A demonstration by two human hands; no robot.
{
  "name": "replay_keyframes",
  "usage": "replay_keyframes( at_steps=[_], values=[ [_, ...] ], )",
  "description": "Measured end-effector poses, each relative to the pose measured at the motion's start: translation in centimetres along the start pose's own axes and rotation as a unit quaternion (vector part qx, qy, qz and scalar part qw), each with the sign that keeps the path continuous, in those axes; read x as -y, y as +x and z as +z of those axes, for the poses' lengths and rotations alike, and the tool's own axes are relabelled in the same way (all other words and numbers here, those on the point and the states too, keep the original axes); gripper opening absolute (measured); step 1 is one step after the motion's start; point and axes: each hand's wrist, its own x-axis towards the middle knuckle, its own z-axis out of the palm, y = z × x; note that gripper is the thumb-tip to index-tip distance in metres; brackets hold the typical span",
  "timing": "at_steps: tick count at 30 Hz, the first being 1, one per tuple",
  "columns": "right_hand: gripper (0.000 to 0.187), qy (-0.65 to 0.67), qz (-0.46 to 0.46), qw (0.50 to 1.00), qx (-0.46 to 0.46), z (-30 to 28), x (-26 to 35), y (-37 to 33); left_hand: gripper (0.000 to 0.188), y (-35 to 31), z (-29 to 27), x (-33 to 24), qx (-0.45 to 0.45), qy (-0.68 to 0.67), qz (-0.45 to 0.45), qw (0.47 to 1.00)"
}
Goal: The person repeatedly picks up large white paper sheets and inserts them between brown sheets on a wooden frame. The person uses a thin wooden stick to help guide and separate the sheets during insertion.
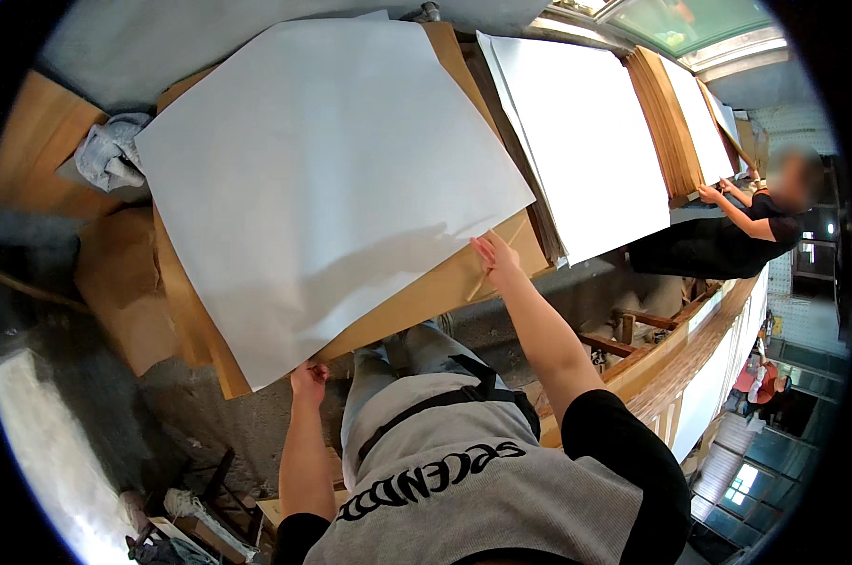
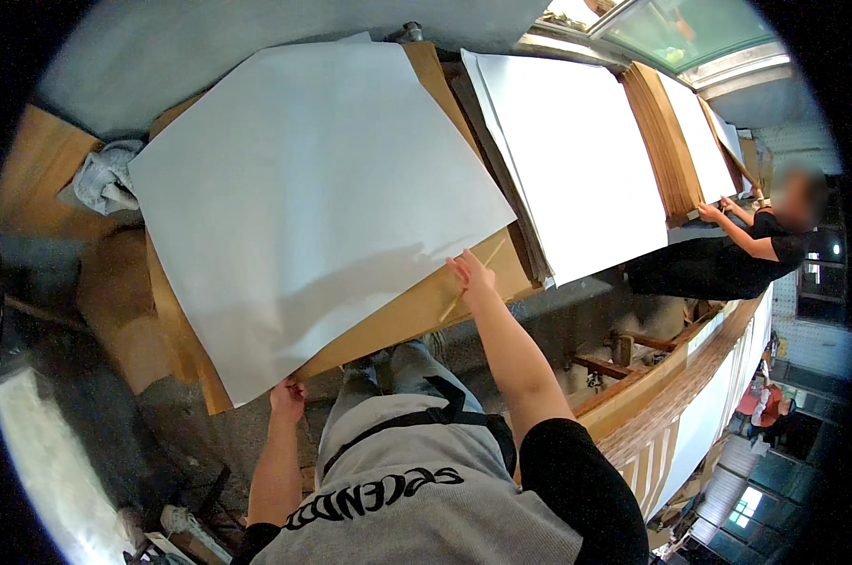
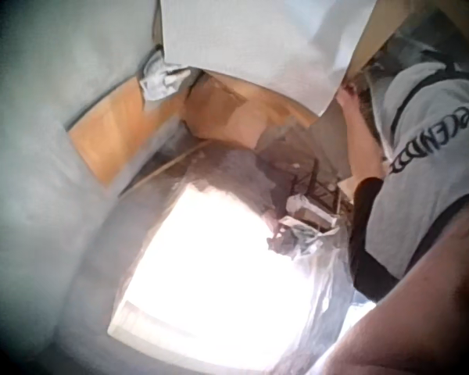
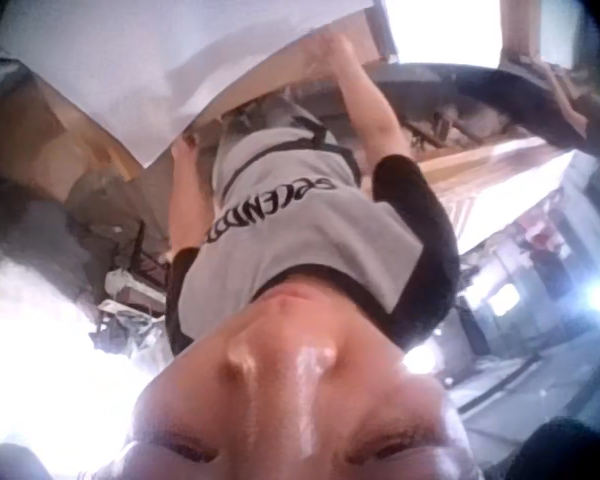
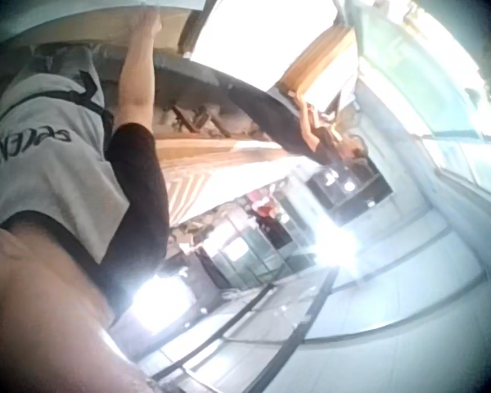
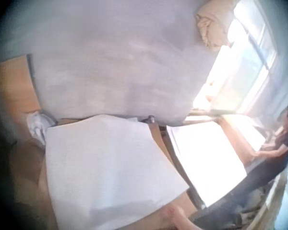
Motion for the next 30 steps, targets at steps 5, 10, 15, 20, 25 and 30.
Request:
replay_keyframes(
  at_steps=[5,10,15,20,25,30],
  values=[
    [0.02,-0.076,0.054,0.995,-0.019,2.0,0.6,3.9,0.017,-0.8,0.3,-0.4,-0.014,0.009,0.002,1.0],
    [0.02,-0.177,-0.028,0.983,0.031,2.0,0.0,2.7,0.017,-0.7,-1.9,-0.2,0.056,-0.073,-0.083,0.992],
    [0.017,-0.169,-0.054,0.982,0.071,-4.0,-0.7,2.2,0.025,-2.9,-3.6,0.2,0.165,-0.008,-0.008,0.986],
    [0.017,-0.135,-0.077,0.984,0.088,-8.5,-1.7,2.7,0.023,-1.8,-6.1,0.2,0.088,-0.178,-0.014,0.98],
    [0.019,-0.131,-0.079,0.984,0.087,-10.7,-2.4,2.5,0.023,-0.5,-6.7,-1.4,0.064,-0.174,0.042,0.982],
    [0.021,-0.141,-0.077,0.985,0.065,-10.6,-2.9,2.6,0.023,-0.3,-6.1,-3.4,0.036,-0.178,0.046,0.982]
  ],
)
